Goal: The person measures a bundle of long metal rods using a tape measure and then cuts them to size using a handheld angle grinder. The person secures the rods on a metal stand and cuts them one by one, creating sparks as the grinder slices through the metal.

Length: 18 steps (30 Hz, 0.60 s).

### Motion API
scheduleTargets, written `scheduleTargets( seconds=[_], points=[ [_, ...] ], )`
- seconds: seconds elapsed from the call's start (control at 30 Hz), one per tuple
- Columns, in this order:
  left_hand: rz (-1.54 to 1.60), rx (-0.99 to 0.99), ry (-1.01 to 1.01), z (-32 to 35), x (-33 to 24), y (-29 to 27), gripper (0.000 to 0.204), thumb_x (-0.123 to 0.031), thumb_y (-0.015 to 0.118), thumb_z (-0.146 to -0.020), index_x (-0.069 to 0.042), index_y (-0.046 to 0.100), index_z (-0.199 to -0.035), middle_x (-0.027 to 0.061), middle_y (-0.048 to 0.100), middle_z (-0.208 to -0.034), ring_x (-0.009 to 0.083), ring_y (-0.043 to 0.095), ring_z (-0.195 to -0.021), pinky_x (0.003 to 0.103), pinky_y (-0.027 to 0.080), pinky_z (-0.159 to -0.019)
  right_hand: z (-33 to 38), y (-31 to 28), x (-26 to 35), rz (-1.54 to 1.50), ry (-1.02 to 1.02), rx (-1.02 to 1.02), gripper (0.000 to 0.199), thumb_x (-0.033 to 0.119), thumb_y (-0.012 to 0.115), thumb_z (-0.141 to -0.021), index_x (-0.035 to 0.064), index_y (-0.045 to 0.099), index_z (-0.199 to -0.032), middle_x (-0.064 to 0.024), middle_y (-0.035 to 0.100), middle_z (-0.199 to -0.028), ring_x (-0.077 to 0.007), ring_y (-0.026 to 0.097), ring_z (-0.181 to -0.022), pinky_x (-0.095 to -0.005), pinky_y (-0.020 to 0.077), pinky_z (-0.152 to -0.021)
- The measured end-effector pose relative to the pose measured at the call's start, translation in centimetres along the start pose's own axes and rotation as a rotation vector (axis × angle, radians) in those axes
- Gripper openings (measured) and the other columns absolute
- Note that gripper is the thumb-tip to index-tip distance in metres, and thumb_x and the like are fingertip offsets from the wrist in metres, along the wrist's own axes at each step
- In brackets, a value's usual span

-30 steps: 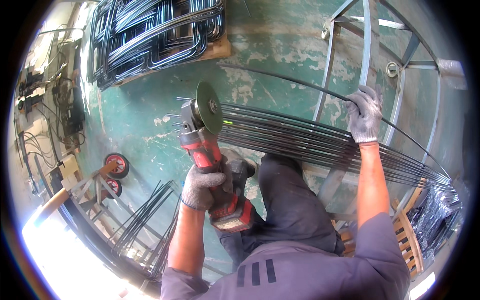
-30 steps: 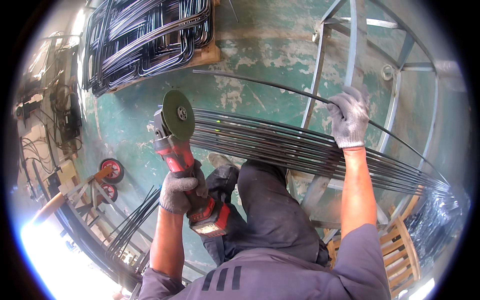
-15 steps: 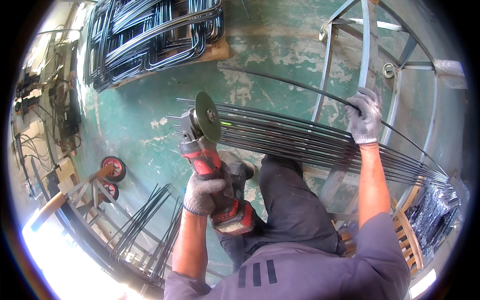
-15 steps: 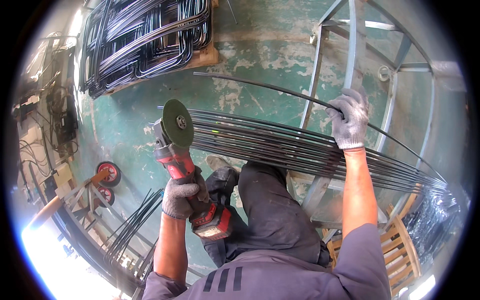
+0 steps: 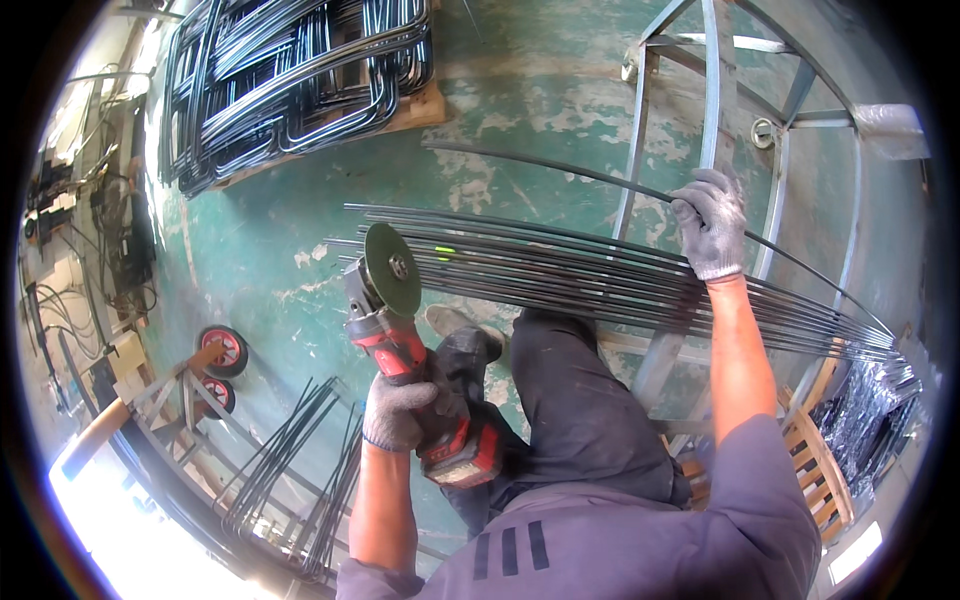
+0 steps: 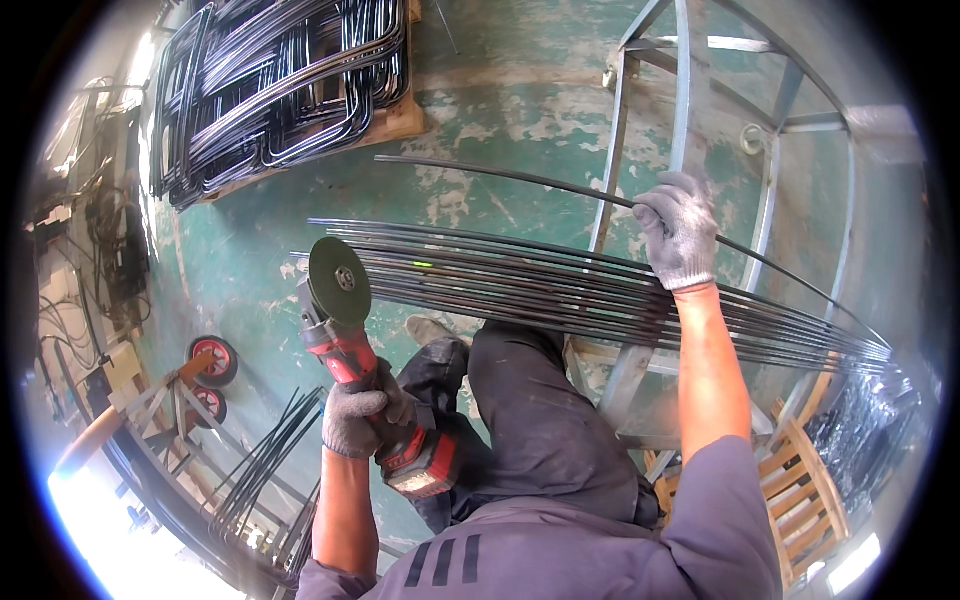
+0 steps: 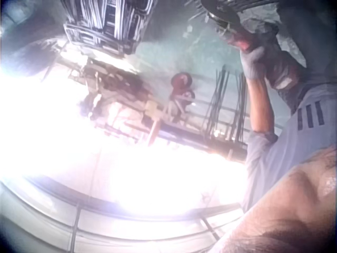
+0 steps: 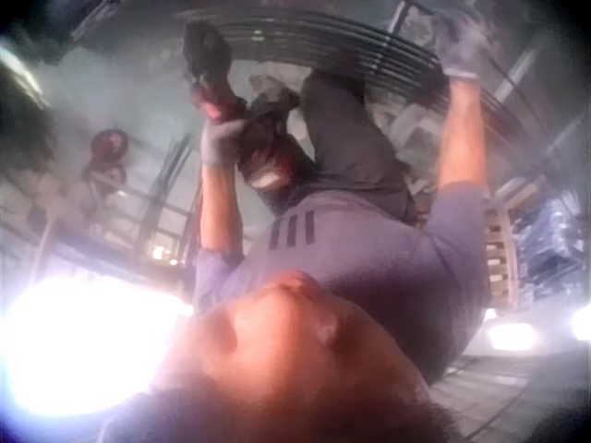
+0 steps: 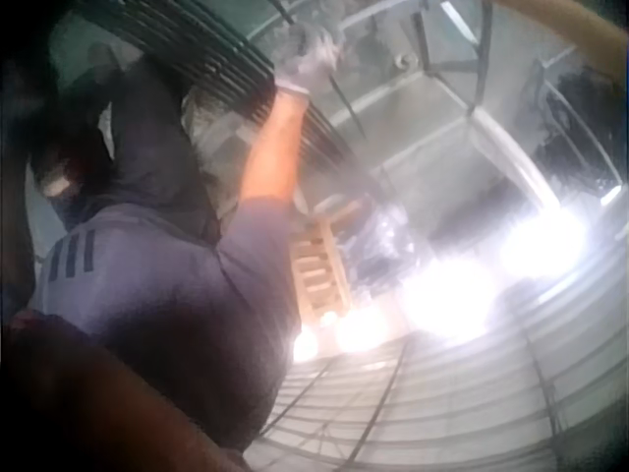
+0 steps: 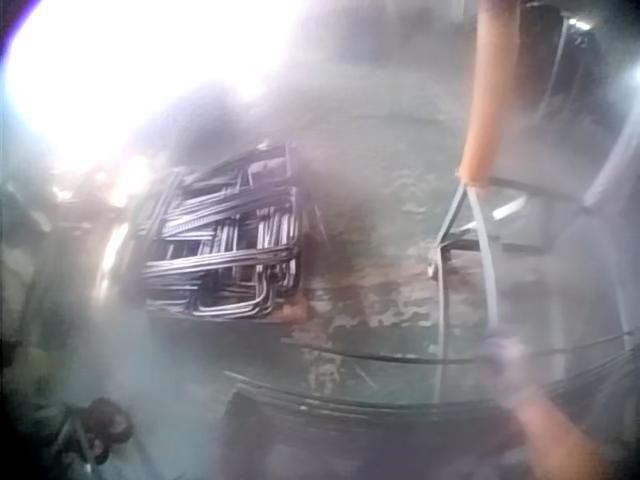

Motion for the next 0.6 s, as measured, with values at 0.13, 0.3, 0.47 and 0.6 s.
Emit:
scheduleTargets(
  seconds=[0.13, 0.3, 0.47, 0.6],
  points=[
    [-0.052, -0.052, 0.011, 1.2, 0.2, -1.2, 0.054, -0.001, 0.08, -0.071, 0.002, 0.063, -0.122, 0.0145, 0.07, -0.087, 0.0304, 0.065, -0.064, 0.048, 0.054, -0.063, 0.3, 0.2, -0.2, -0.014, 0.051, 0.004, 0.017, 0.018, 0.089, -0.085, 0.0071, 0.08, -0.093, -0.0101, 0.078, -0.098, -0.0364, 0.074, -0.118, -0.0516, 0.0518, -0.111],
    [-0.092, -0.095, 0.012, 3.0, 0.9, -3.1, 0.053, -0.002, 0.078, -0.072, 0.001, 0.063, -0.123, 0.0138, 0.069, -0.088, 0.0293, 0.065, -0.065, 0.047, 0.056, -0.064, 0.8, 0.4, -0.2, -0.023, 0.121, 0.022, 0.02, 0.016, 0.09, -0.079, 0.0079, 0.078, -0.093, -0.01, 0.077, -0.098, -0.0365, 0.072, -0.122, -0.0547, 0.048, -0.12],
    [-0.08, -0.246, 0.038, 4.2, 2.4, -6.5, 0.056, -0.006, 0.078, -0.075, -0.001, 0.061, -0.128, 0.0123, 0.067, -0.089, 0.028, 0.064, -0.067, 0.047, 0.056, -0.066, 0.8, 0.2, -0.2, -0.04, 0.103, 0.018, 0.023, 0.013, 0.092, -0.075, 0.0076, 0.077, -0.093, -0.011, 0.076, -0.1, -0.0369, 0.072, -0.122, -0.053, 0.0494, -0.116],
    [-0.018, -0.324, 0.056, 4.8, 2.2, -7.1, 0.056, -0.008, 0.078, -0.077, -0.003, 0.06, -0.13, 0.0115, 0.067, -0.091, 0.0272, 0.064, -0.068, 0.046, 0.056, -0.066, 0.8, 0.0, 0.5, -0.041, 0.145, 0.003, 0.026, 0.007, 0.093, -0.07, 0.0067, 0.075, -0.089, -0.0115, 0.075, -0.097, -0.0372, 0.072, -0.115, -0.0503, 0.054, -0.106]
  ],
)
Point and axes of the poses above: each hand's wrist, its own z-axis away from the middle knuckle, its own y-axis out of the palm, x = y × z, the point moved 3 cm from there along -z, towards the middle knuckle
